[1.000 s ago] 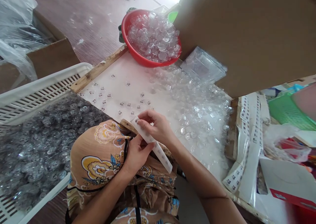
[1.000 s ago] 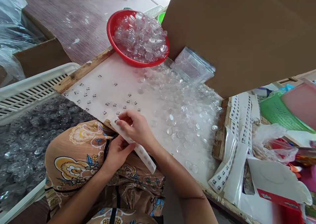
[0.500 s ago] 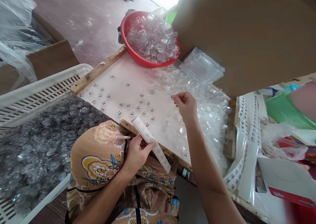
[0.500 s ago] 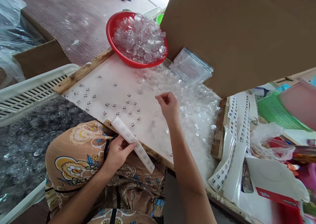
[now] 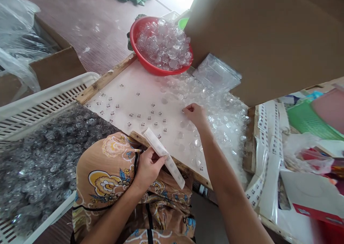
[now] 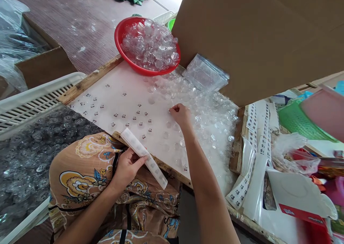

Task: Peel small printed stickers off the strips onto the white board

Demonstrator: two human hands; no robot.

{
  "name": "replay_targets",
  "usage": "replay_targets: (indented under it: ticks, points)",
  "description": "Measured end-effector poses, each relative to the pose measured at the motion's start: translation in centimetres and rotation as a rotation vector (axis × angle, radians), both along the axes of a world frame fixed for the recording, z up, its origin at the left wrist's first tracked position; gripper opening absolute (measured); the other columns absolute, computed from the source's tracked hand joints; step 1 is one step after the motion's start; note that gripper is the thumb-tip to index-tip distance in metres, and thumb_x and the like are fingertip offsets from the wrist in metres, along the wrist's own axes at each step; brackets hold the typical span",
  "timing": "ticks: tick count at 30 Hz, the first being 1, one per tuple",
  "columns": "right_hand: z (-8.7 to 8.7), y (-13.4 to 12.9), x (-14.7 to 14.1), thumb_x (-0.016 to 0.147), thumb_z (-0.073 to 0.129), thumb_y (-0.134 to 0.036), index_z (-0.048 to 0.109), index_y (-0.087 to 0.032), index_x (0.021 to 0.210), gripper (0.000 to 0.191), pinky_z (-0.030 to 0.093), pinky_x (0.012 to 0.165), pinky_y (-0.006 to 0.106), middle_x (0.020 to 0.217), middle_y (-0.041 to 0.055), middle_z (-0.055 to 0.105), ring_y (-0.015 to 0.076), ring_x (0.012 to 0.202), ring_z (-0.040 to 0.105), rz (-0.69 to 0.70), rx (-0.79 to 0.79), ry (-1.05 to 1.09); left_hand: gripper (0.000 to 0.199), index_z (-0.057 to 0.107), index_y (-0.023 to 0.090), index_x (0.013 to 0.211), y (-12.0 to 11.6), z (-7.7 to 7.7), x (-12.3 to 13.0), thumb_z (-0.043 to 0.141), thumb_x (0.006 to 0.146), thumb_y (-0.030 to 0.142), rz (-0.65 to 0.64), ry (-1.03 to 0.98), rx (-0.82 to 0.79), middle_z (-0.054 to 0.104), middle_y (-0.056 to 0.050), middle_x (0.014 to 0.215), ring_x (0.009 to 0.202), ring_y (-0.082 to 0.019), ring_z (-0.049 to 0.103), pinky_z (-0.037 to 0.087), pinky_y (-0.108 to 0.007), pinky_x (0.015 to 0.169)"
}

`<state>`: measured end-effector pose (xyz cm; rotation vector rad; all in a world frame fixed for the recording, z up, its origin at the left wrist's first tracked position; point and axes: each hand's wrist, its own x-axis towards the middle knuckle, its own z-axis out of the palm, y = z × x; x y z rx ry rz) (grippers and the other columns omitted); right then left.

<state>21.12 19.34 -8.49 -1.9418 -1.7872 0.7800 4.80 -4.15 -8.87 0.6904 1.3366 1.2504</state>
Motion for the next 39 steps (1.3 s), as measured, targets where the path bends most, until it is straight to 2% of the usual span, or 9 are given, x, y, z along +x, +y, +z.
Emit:
replay_targets:
  ticks: [6,11,15,18,21,25,32,35,39]
  points:
    - [-0.3,-1.3,-1.0,0.076,0.06,-0.024,0.062,-0.021,0.075,0.003,0.041,0.068,0.03,0.084,0.0025,0.066,0.0151,0.068,0.055,0.121,0.095,-0.154,0.014,0.065,0.017,0.078,0.0,-0.1,0.0,0.072,0.073,0.028,-0.004,0.002,0.007,0.07,-0.003,0.074,0.068,-0.018,0.065,0.054,-0.028,0.066]
    - [-0.4,-2.5,-2.2,0.078,0.059,-0.027,0.063,-0.021,0.082,0.008,0.044,0.067,0.03,0.087,0.0029,0.067,0.0155,0.07,0.058,0.173,0.079,-0.043,0.013,0.067,0.017,0.081,-0.2,-0.4,0.0,0.071,0.075,0.028,-0.021,0.009,0.029,0.07,-0.003,0.076,0.069,-0.018,0.066,0.054,-0.028,0.067]
    - [0.3,-3.8,-2.6,0.081,0.058,-0.024,0.061,-0.023,0.109,0.028,0.047,0.074,0.033,0.08,0.0009,0.068,0.0179,0.074,0.062,0.272,0.078,-0.035,0.013,0.067,0.018,0.081,-0.3,-0.6,0.1,0.072,0.074,0.028,-0.011,0.004,0.022,0.07,-0.003,0.076,0.07,-0.018,0.066,0.054,-0.028,0.067]
    - [1.1,-5.3,-2.2,0.08,0.066,-0.029,0.059,-0.023,0.121,0.041,0.049,0.083,0.04,0.102,0.0075,0.068,0.0231,0.09,0.064,0.439,0.079,-0.136,0.013,0.067,0.017,0.082,-0.3,-0.8,0.2,0.071,0.075,0.028,-0.016,-0.015,0.026,0.071,-0.004,0.077,0.071,-0.019,0.067,0.055,-0.029,0.068]
    - [1.4,-6.7,-1.9,0.062,0.085,-0.034,0.051,-0.026,0.136,0.081,0.049,0.092,0.049,0.128,0.0145,0.056,0.0347,0.112,0.059,0.604,0.079,-0.277,0.014,0.067,0.017,0.085,-0.3,-0.9,0.2,0.069,0.075,0.027,-0.027,-0.032,0.036,0.071,-0.005,0.079,0.073,-0.02,0.068,0.055,-0.03,0.069]
    - [1.1,-7.7,-3.6,0.051,0.092,-0.028,0.043,-0.023,0.142,0.103,0.05,0.094,0.052,0.132,0.0177,0.047,0.0384,0.113,0.058,0.68,0.027,-0.319,0.015,0.068,0.017,0.086,-0.4,-0.9,0.2,0.069,0.074,0.026,-0.023,-0.031,0.029,0.071,-0.005,0.078,0.074,-0.021,0.068,0.056,-0.031,0.07]
    - [0.5,-6.1,-12.9,0.057,0.09,-0.016,0.049,-0.015,0.136,0.09,0.053,0.09,0.039,0.128,0.0175,0.047,0.0244,0.097,0.063,0.788,-0.021,-0.099,0.017,0.067,0.016,0.085,-0.5,-0.4,0.2,0.071,0.074,0.028,0.0,-0.081,0.028,0.073,-0.006,0.081,0.075,-0.021,0.069,0.056,-0.031,0.07]
    - [0.6,-5.9,-17.2,0.065,0.087,-0.016,0.051,-0.015,0.137,0.081,0.053,0.086,0.034,0.125,0.0147,0.051,0.0177,0.087,0.063,0.913,-0.052,0.042,0.021,0.067,0.016,0.089,-0.4,-0.1,0.1,0.073,0.073,0.028,0.03,-0.128,0.042,0.075,-0.006,0.084,0.078,-0.021,0.07,0.056,-0.03,0.073]
    - [1.4,-5.3,-18.5,0.08,0.074,-0.016,0.06,-0.021,0.128,0.05,0.053,0.083,0.03,0.122,0.0088,0.057,0.0144,0.089,0.063,1.007,0.018,0.227,0.024,0.068,0.016,0.093,-0.4,0.1,0.0,0.073,0.074,0.029,0.055,-0.14,0.063,0.076,-0.006,0.088,0.081,-0.021,0.071,0.056,-0.03,0.076]
